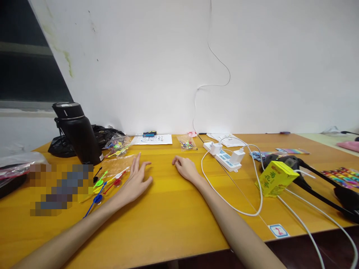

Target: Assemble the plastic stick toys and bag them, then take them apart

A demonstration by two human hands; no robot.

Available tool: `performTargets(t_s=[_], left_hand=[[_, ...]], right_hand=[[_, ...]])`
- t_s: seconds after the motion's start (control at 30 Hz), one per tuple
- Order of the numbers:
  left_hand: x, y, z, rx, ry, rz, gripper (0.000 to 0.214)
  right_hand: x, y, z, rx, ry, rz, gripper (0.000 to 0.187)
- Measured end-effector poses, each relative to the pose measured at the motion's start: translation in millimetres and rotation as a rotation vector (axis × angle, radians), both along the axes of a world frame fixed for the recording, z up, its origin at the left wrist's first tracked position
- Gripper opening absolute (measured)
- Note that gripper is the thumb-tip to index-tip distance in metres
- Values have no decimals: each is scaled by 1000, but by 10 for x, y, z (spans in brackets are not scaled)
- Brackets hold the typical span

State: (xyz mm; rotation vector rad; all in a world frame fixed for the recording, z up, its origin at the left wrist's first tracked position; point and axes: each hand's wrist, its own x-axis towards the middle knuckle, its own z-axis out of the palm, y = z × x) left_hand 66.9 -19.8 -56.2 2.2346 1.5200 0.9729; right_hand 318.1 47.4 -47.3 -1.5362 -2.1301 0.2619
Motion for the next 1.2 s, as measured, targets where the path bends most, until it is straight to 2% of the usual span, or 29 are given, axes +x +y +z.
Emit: performTargets(t_s=[0.27,0.6,0.83,0.93,1.0,1.13,1.2], left_hand=[[-18,36,-7,-156,32,33,48],[-27,49,-46,-88,58,-20,51],[37,-22,5,-16,-16,-151,52],[66,-64,65,16,-38,-208,52],[86,-96,129,39,-47,-235,51],[136,-182,281,110,-44,-361,57],[164,-234,345,129,-28,-463,63]], right_hand=[[0,-7,16,-4,-12,21,23],[7,-13,17,-1,-16,28,23],[-16,0,-7,-26,73,47,22],[-51,11,-27,-39,202,67,20],[-107,3,-20,-102,365,111,20],[-295,-78,60,-410,914,183,36],[-384,-140,109,-503,1114,182,41]])
